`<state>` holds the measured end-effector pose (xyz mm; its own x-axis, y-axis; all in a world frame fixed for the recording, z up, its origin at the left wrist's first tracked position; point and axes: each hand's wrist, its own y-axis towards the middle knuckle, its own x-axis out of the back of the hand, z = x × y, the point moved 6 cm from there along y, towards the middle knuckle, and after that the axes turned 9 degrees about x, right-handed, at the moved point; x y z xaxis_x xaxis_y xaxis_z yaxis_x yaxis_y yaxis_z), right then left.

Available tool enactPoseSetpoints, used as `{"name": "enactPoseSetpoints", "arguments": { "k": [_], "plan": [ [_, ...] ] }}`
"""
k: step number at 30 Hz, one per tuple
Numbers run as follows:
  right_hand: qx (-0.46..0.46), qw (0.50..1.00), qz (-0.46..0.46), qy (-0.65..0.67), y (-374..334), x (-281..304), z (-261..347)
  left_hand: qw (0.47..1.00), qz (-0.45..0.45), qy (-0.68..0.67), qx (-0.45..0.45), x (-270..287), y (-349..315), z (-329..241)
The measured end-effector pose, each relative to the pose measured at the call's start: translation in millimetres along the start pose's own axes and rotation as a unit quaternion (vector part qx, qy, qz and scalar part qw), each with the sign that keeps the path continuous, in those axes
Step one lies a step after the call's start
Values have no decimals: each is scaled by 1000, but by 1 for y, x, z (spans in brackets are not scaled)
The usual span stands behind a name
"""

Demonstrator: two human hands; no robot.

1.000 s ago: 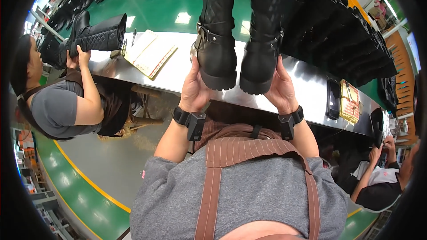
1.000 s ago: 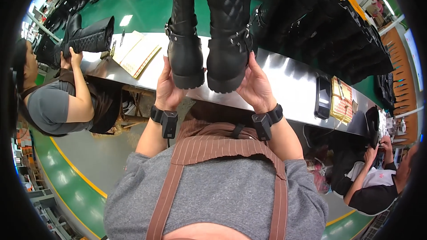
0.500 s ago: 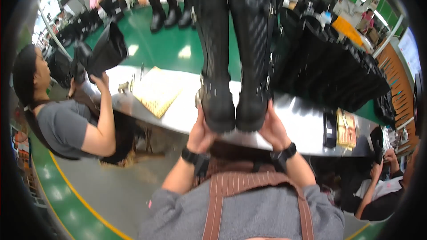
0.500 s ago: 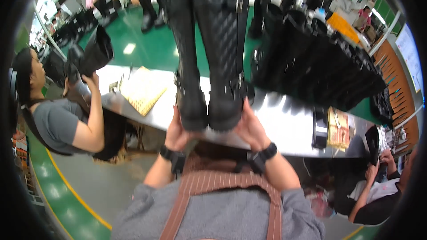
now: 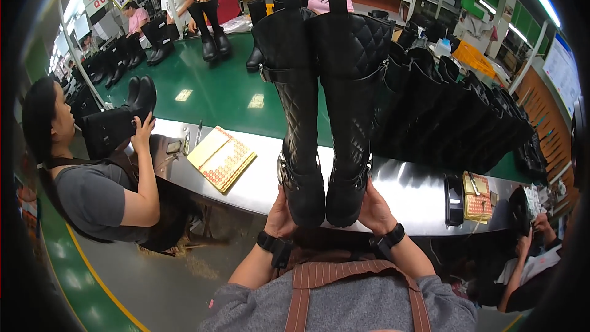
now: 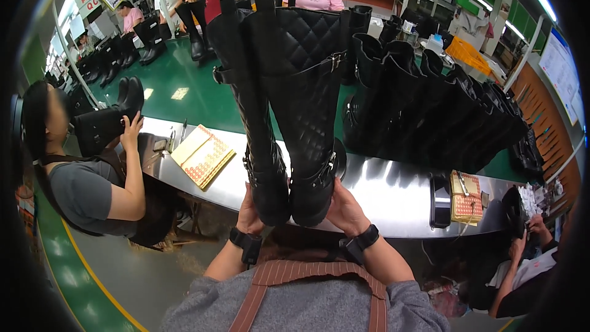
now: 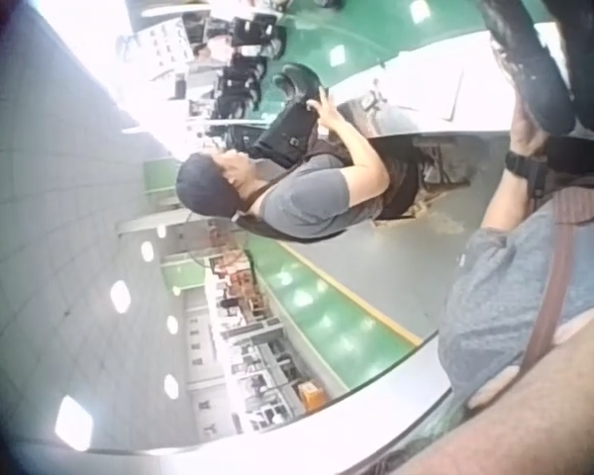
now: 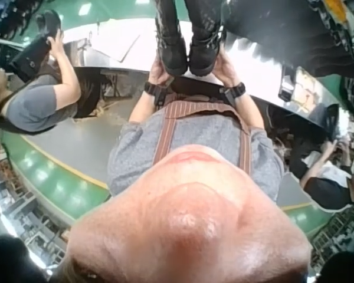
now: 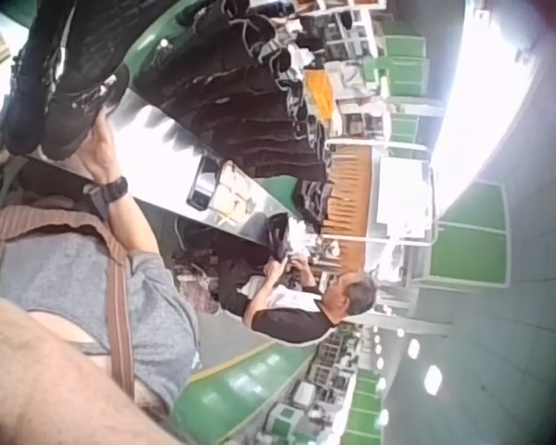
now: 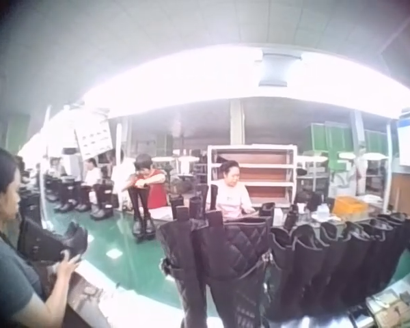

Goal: Inspecting black leather boots for quality control on a factory conveyor line.

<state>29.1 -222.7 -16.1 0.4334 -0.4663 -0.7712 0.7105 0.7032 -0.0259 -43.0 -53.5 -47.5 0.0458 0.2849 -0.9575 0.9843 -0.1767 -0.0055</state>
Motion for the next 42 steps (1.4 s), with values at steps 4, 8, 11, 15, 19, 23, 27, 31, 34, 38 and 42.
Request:
{"name": "enactPoseSetpoints", "arguments": {
  "k": [4, 8, 11, 15, 19, 23, 27, 31, 34, 38, 42],
  "plan": [
    [16, 1000, -7, 3, 3, -4, 5, 999, 19, -17, -22, -9, 3, -4],
    [59, 997, -43, 2, 5, -6, 11, 998, -15, 32, -59, -14, 1, -9],
    [86, 995, -52, 9, 3, -6, 12, 994, -79, -9, -80, -10, -1, -14],
    [99, 986, -127, 39, -8, 5, 10, 980, -108, 80, -145, -16, -8, -26],
    [134, 980, -146, 35, -18, 5, 11, 971, -149, 96, -159, -20, -11, -27],
    [162, 967, -197, 11, -26, 5, 19, 971, -145, 97, -163, -28, -7, -24],
    [161, 965, -204, 32, -29, 4, 24, 969, -152, 110, -158, -32, -1, -22],
    [170, 965, -198, 31, -31, 9, 26, 967, -157, 123, -160, -33, 2, -19],
    [180, 965, -192, 11, -32, 16, 26, 959, -166, 139, -184, -34, 1, -16],
    [141, 962, -234, -18, -38, 31, 15, 947, -135, 162, -243, -43, 0, -13],
    [175, 957, -229, -24, -39, 38, 14, 953, -103, 193, -212, -48, 3, -10]
  ]
}}
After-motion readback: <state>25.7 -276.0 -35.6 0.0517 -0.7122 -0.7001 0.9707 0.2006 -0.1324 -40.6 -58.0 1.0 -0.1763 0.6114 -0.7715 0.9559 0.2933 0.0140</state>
